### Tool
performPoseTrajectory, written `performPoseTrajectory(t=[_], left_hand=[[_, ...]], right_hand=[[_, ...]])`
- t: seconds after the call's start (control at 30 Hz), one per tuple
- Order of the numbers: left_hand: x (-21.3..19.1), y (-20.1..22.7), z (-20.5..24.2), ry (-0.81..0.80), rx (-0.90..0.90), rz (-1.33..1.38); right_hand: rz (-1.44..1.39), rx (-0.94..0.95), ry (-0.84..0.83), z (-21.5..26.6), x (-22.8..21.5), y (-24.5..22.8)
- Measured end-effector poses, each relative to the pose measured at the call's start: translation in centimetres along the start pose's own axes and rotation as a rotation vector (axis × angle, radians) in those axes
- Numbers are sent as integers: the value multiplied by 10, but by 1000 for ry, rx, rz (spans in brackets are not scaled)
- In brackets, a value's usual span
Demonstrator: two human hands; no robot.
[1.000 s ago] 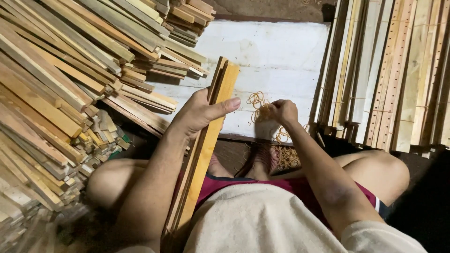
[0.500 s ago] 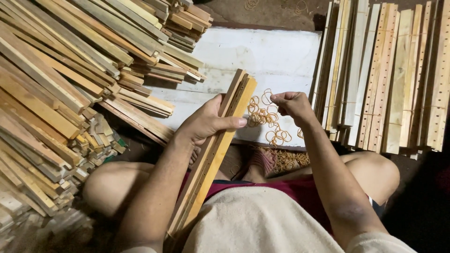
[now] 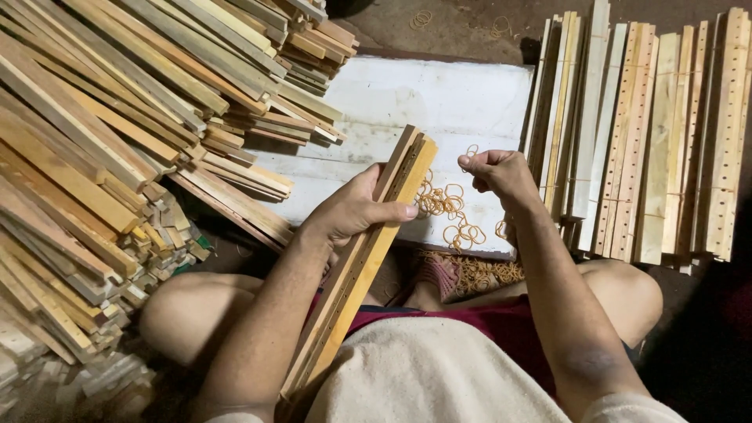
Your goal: The person gathers thin wooden strips with pre-drilled holes, aligns them into small stacks, and secures each stack with a rubber band. The person then places the completed bundles aside and repeats the process.
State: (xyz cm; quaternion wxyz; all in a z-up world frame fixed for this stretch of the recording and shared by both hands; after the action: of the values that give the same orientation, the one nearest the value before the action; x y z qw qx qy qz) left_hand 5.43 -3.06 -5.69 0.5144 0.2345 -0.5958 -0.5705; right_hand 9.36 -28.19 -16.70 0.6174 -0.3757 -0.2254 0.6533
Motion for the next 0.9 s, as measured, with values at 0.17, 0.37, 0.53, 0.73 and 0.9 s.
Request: performPoseTrajectory(t=[0.17, 0.37, 0.53, 0.73, 0.9], left_hand=[[-3, -7, -1, 0, -6, 6], [-9, -23, -5, -15, -24, 27], [7, -14, -1, -24, -61, 105], [10, -15, -6, -41, -62, 144], [11, -11, -5, -40, -23, 314]], right_hand=[[-45, -8, -25, -3, -6, 1], [-97, -16, -82, 11, -5, -14], [-28, -40, -201, 56, 38, -49], [-14, -187, -619, 78, 103, -60], [-995, 232, -841, 49, 110, -18]])
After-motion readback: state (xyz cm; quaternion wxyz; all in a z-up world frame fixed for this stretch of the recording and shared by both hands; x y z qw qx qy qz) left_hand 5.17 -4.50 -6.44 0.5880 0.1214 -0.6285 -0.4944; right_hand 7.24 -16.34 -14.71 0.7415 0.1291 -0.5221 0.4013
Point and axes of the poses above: each hand's wrist, its own z-axis away from the middle knuckle, its own x-axis out of the palm, y = z × x, the point moved 10 cm from there along -z, towards the middle knuckle, and after that the axes turned 14 degrees about x, right-handed, at the moved point
